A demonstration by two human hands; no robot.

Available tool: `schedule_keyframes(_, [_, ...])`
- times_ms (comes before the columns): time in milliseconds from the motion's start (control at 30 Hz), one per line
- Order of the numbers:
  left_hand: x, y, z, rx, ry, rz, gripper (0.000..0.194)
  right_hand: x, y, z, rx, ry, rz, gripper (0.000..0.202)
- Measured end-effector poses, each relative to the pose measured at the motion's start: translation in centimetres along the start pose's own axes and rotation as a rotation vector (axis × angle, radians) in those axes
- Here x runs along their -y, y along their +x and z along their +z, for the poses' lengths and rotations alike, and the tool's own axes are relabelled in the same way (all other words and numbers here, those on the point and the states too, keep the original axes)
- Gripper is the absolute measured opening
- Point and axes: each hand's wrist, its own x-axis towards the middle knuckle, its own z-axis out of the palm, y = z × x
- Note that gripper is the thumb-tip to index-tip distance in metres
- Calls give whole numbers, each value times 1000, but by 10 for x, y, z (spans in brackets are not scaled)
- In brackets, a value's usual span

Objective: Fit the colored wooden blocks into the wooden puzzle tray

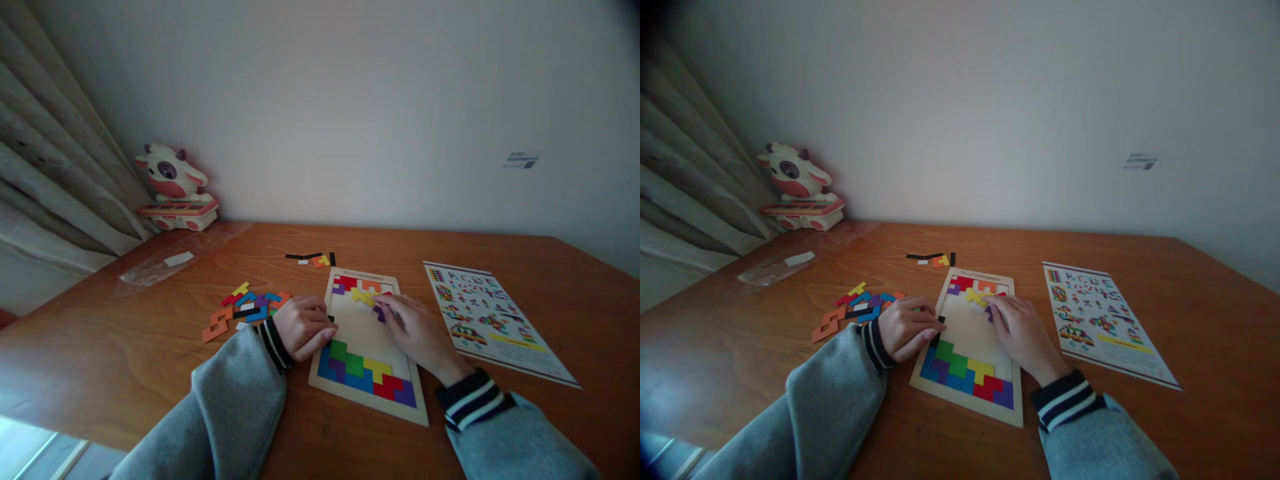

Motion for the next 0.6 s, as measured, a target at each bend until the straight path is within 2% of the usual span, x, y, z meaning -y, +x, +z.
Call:
schedule_keyframes(100, [-2,1,6,-23,-79,66,40,-6,-1,2,-14,0,23,31])
schedule_keyframes(200, [-5,3,12,11,-168,110,41,-9,-2,4,22,14,9,35])
schedule_keyframes(333, [-7,3,12,35,-202,103,41,-9,-2,4,51,11,3,38])
schedule_keyframes(600, [-7,3,14,-8,-180,93,36,-3,-1,0,158,34,-64,30])
